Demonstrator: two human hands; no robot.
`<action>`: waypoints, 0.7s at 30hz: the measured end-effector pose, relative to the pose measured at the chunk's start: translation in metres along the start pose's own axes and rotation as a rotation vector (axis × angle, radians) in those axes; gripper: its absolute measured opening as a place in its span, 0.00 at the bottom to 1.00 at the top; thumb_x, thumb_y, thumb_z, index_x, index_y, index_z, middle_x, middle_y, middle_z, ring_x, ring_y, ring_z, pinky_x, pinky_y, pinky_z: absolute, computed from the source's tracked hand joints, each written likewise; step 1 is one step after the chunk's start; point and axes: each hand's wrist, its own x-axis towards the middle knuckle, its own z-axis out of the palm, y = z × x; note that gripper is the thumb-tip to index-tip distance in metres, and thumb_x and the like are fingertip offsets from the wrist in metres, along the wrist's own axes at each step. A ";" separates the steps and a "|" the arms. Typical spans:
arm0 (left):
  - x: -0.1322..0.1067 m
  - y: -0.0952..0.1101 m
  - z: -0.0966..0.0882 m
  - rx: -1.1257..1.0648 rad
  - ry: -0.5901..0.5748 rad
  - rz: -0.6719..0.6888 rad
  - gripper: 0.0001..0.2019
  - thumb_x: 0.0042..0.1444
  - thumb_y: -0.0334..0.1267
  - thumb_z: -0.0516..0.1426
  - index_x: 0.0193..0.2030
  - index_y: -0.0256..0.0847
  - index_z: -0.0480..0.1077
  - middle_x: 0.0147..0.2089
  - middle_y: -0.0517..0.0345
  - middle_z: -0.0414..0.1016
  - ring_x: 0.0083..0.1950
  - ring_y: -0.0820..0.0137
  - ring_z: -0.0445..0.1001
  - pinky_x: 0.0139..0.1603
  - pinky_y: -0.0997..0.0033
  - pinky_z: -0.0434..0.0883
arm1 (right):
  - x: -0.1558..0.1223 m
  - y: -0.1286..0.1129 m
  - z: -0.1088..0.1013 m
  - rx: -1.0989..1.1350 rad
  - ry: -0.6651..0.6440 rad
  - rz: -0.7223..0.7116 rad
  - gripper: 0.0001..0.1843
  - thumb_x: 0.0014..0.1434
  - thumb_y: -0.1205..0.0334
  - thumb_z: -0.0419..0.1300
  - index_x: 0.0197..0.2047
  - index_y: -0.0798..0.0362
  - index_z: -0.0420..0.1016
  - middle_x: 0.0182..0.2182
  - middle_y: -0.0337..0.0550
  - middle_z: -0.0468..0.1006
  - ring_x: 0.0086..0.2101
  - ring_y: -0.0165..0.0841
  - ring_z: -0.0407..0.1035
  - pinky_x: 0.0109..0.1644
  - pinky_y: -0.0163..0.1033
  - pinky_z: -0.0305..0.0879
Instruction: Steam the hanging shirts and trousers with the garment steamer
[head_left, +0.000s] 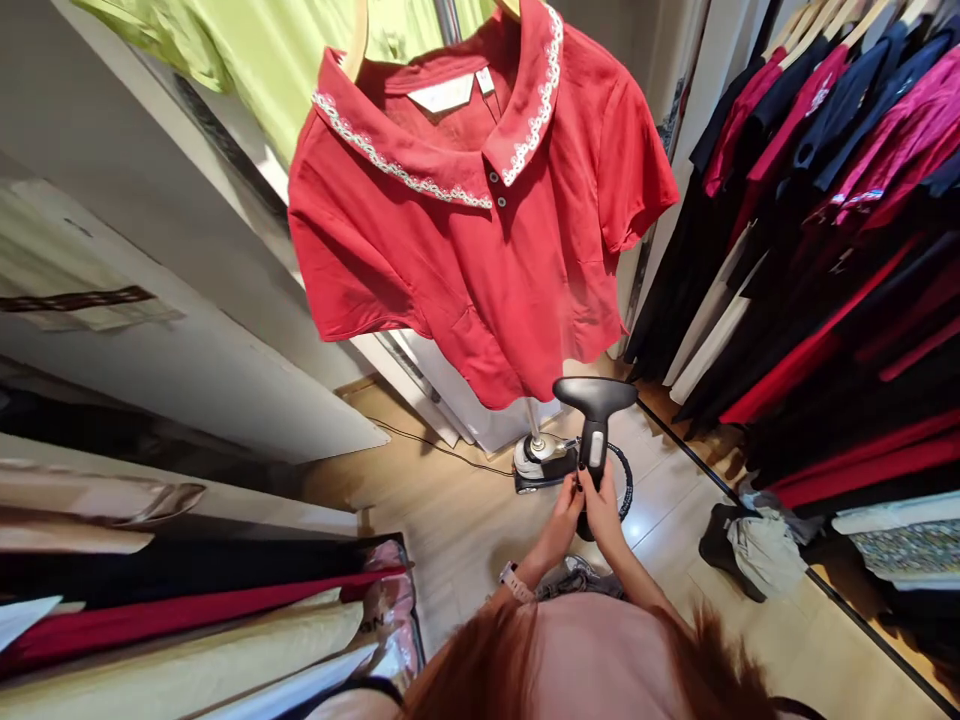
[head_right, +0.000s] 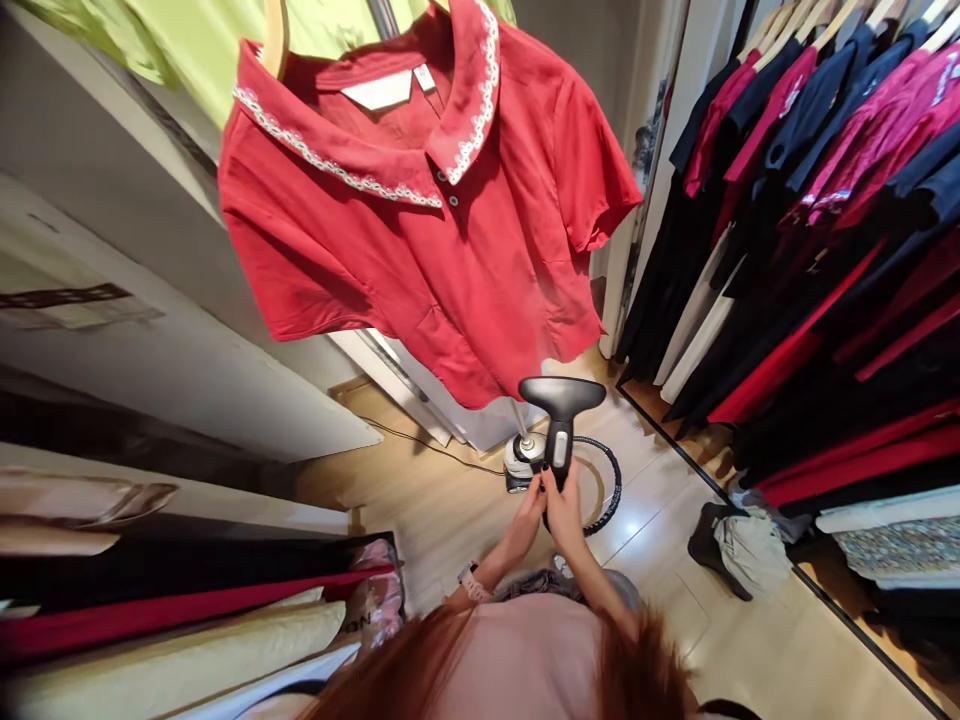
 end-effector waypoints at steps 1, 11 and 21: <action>-0.002 0.006 0.004 0.012 -0.001 0.035 0.14 0.47 0.42 0.71 0.39 0.42 0.77 0.46 0.47 0.80 0.58 0.57 0.75 0.63 0.63 0.69 | -0.003 -0.008 0.002 0.018 -0.025 0.011 0.29 0.65 0.40 0.50 0.59 0.50 0.70 0.49 0.52 0.78 0.51 0.41 0.72 0.57 0.47 0.70; 0.002 0.009 0.001 0.003 0.429 0.187 0.19 0.46 0.49 0.68 0.36 0.41 0.67 0.22 0.63 0.70 0.20 0.72 0.68 0.23 0.73 0.68 | 0.098 -0.038 -0.073 0.267 -0.076 0.036 0.14 0.55 0.48 0.60 0.34 0.50 0.78 0.42 0.46 0.79 0.48 0.39 0.70 0.62 0.48 0.63; -0.008 -0.016 0.069 -0.147 0.899 0.360 0.21 0.42 0.51 0.71 0.34 0.39 0.70 0.24 0.61 0.71 0.20 0.74 0.67 0.21 0.75 0.67 | 0.284 -0.001 0.022 0.384 -0.573 0.299 0.23 0.61 0.37 0.47 0.34 0.48 0.67 0.34 0.48 0.79 0.41 0.38 0.74 0.46 0.49 0.74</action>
